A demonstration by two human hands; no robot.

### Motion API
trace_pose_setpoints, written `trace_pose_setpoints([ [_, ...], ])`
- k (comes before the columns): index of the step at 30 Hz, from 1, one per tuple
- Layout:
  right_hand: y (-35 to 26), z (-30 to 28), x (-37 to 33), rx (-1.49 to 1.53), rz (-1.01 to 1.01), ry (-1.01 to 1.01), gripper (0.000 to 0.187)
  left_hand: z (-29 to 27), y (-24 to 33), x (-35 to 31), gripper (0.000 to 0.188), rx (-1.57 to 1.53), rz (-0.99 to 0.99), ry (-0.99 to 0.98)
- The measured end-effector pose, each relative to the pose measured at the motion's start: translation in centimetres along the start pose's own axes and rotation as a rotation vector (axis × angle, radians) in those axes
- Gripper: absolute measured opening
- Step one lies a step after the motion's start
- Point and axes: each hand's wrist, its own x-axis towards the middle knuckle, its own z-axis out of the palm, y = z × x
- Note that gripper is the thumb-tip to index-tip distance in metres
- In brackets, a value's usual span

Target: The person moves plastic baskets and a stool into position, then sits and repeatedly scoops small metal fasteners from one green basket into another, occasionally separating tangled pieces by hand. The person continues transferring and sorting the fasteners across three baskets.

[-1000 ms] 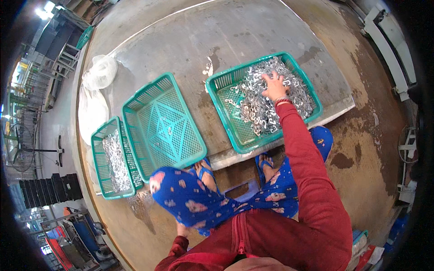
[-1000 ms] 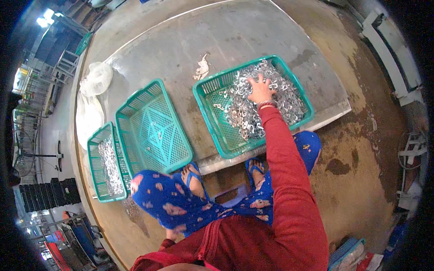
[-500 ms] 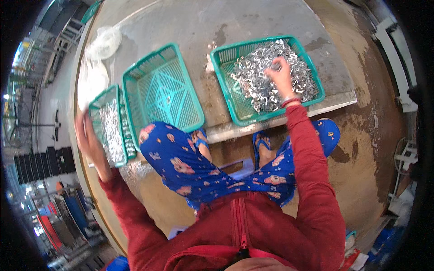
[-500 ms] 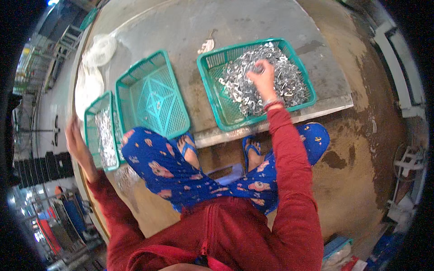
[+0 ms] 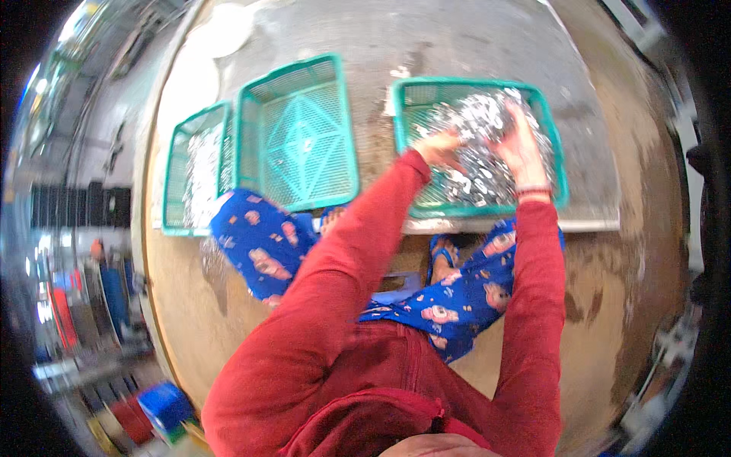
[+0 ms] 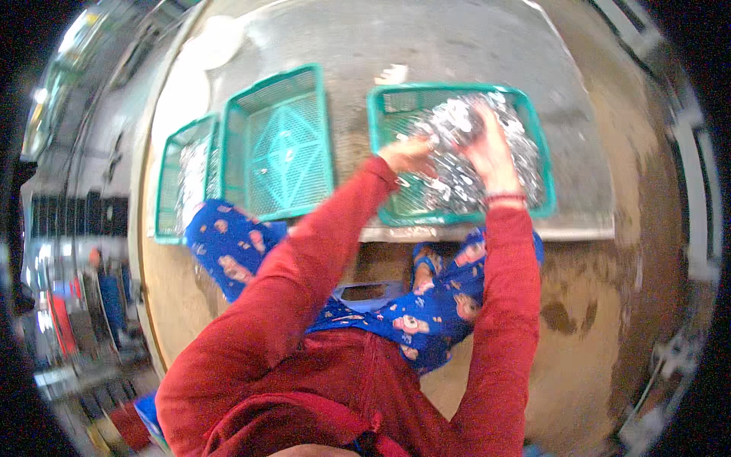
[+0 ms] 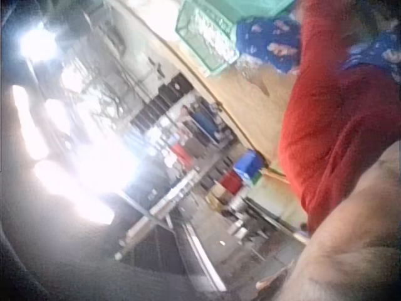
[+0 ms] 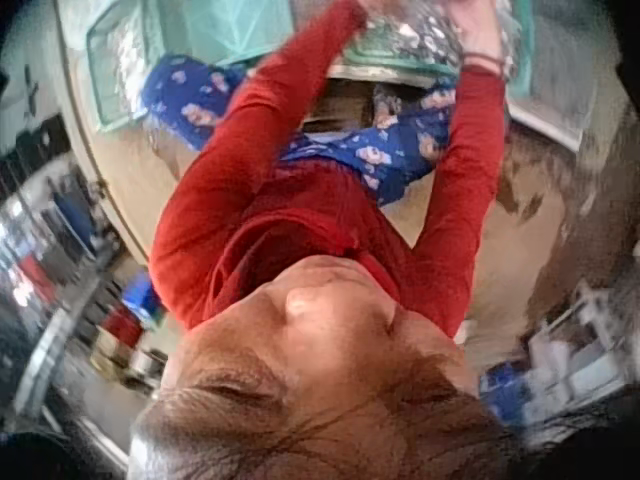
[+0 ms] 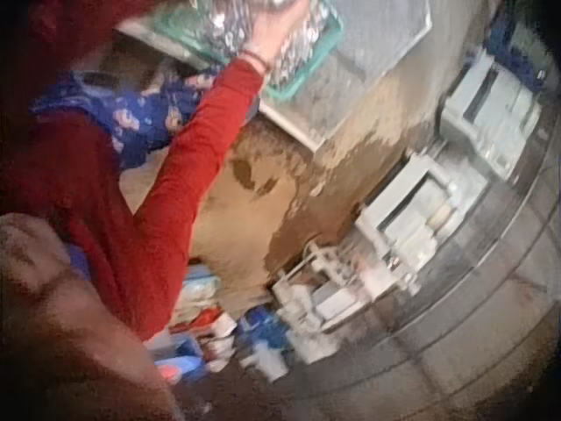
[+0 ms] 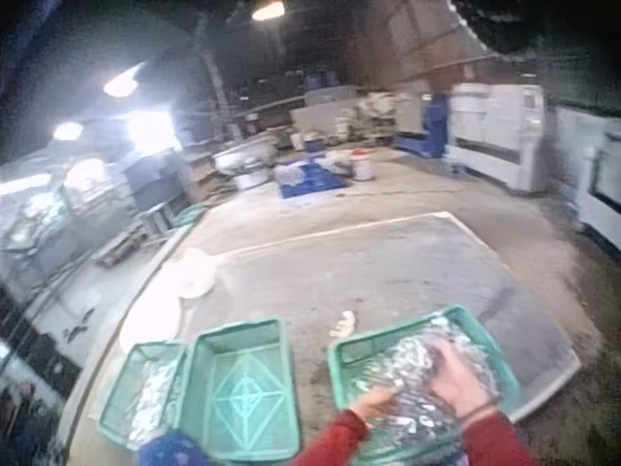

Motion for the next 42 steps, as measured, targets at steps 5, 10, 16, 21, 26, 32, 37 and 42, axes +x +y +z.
trace_pose_setpoints([
  [5,5.0,-3.7,2.6,-0.015,0.233,0.231,0.043,0.7,-7.1,1.6,0.039,-0.692,0.32,0.132],
  [10,4.1,-1.7,2.0,-0.049,0.202,0.212,0.037,-0.2,-2.2,0.0,0.031,-0.559,0.033,0.168],
  [16,1.6,9.8,2.6,0.12,0.122,-0.128,0.024,-3.2,15.0,-7.2,0.043,0.794,0.417,-0.424],
  [21,3.8,21.2,3.4,-0.008,0.144,-0.222,0.024,-3.0,28.0,-20.0,0.052,0.346,-0.003,0.003],
  [26,10.8,28.5,4.2,0.12,0.368,-0.601,0.03,-7.0,26.3,-27.9,0.059,0.568,0.068,0.47],
  [32,15.7,29.2,8.5,-0.064,0.373,-0.537,0.04,-15.6,20.8,-31.4,0.048,0.627,0.035,0.764],
  [37,16.9,29.2,10.1,-0.361,0.293,-0.666,0.045,-17.6,20.2,-32.4,0.03,0.137,0.588,0.538],
  [42,18.8,31.3,11.1,-0.614,0.194,-0.751,0.064,-18.8,20.3,-30.7,0.024,0.028,0.735,0.671],
])
